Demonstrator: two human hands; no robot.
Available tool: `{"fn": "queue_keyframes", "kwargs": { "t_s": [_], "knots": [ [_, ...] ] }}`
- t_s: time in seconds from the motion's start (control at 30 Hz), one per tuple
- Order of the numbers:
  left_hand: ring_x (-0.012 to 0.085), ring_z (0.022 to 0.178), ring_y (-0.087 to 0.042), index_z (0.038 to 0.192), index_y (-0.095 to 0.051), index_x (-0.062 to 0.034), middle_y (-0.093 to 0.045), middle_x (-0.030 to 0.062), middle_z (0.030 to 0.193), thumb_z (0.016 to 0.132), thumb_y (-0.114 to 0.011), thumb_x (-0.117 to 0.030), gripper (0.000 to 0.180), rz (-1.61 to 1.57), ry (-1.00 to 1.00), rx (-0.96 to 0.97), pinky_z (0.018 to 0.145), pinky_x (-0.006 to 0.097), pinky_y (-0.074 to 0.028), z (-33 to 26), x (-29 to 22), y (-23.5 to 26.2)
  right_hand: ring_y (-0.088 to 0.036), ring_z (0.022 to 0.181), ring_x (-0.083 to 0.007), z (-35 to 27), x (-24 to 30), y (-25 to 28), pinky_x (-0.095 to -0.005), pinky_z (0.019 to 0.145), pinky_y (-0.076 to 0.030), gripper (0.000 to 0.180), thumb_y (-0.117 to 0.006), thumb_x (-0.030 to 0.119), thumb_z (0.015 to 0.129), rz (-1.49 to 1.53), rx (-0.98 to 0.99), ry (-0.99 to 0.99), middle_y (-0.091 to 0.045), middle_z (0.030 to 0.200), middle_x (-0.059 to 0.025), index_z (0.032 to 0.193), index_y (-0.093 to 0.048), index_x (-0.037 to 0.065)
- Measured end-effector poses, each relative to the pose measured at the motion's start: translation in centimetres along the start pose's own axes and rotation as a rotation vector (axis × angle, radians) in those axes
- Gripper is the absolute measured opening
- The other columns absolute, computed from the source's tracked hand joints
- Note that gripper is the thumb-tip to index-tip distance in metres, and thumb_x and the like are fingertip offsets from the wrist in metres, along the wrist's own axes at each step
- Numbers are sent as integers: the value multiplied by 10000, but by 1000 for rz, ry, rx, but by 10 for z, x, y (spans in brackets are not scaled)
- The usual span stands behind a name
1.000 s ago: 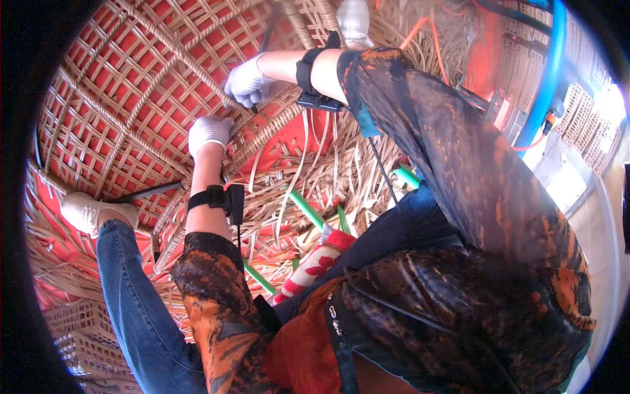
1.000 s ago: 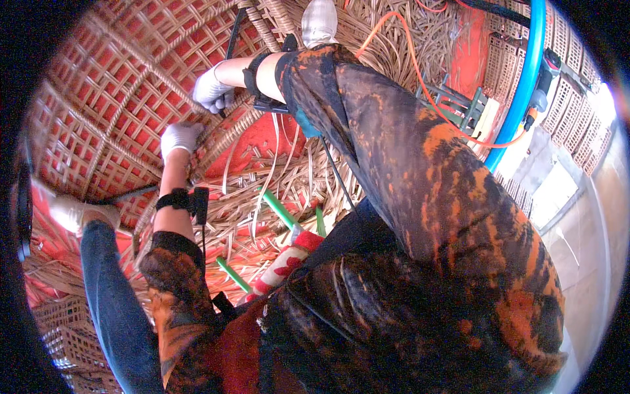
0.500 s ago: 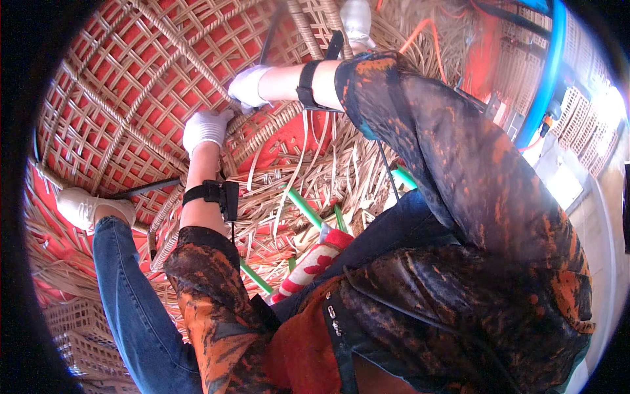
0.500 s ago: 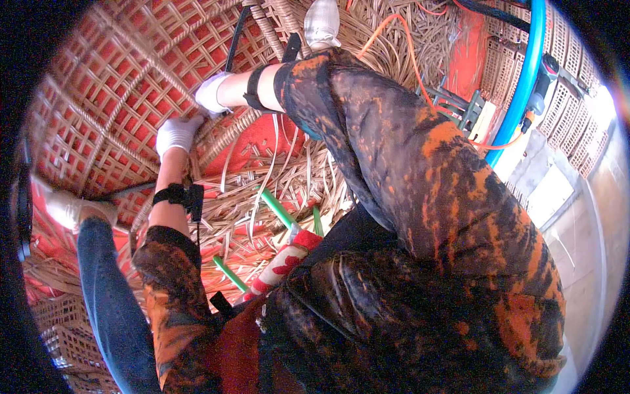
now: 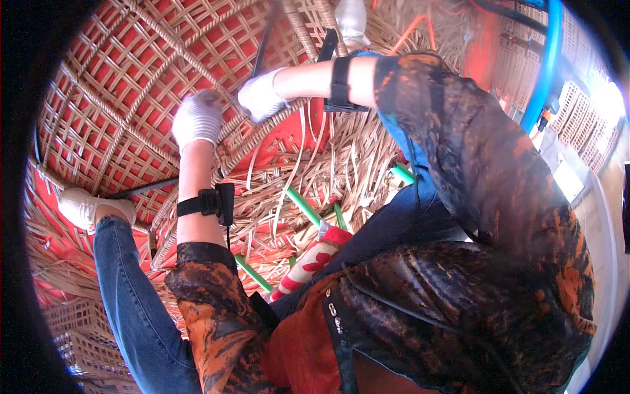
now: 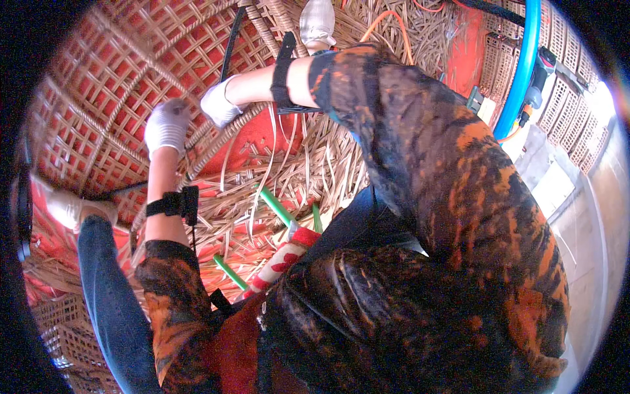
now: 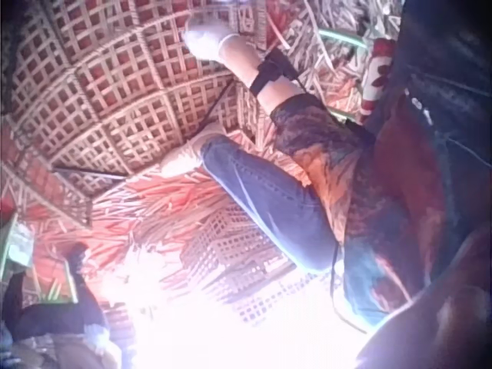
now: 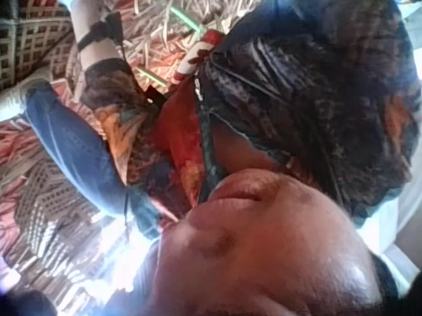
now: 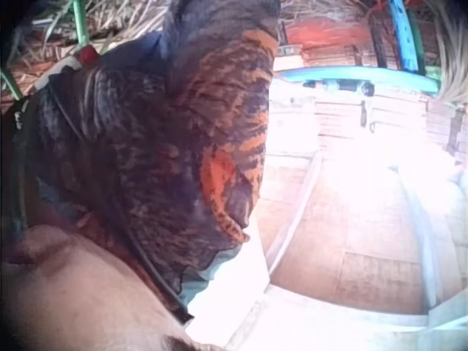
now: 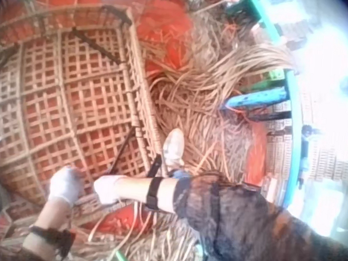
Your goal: Assembling and weaving a rattan furniture frame using bamboo or rattan strips.
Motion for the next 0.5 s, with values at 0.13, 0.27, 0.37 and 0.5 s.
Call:
{"fn": "queue_keyframes", "kwargs": {
  "t_s": [0.13,0.27,0.37,0.5],
  "knots": [
    [306,903,-642,999,-660,-29,-657,188,956,834,-598,-242,276,-293,-432,148,769,330,-503,-20,-3,-45,-507,542,-186,-24,10,26,-356,546,-423,320,-621,320,794,253,-22,256,-596,623,-75,834,-663,5],
    [286,896,-644,997,-641,8,-671,184,938,831,-603,-255,313,-112,-315,253,800,333,-482,-25,17,-76,-443,477,-90,-41,-2,46,-257,426,-345,327,-620,392,833,663,189,100,-510,575,26,840,-670,69],
    [216,773,-643,975,-633,50,-687,122,835,853,-564,-334,409,-757,-184,289,729,337,-478,-5,44,-104,-444,465,-104,-16,-43,42,-261,408,-344,300,-593,339,854,647,-88,-171,-509,579,-2,914,-663,53],
    [135,494,-496,801,-604,-72,-574,32,620,925,-487,-392,363,-1253,520,209,445,279,-387,-36,22,-50,-521,506,-158,30,-39,19,-314,478,-422,305,-606,320,845,530,-115,-271,-585,639,-48,932,-674,35]
  ]
}}
Point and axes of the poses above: each hand's wrist, its own z-axis towards the middle knuckle, its own y-axis out of the back of the hand, x = y × z, the point moved 2 cm from there along z, towards the middle knuckle
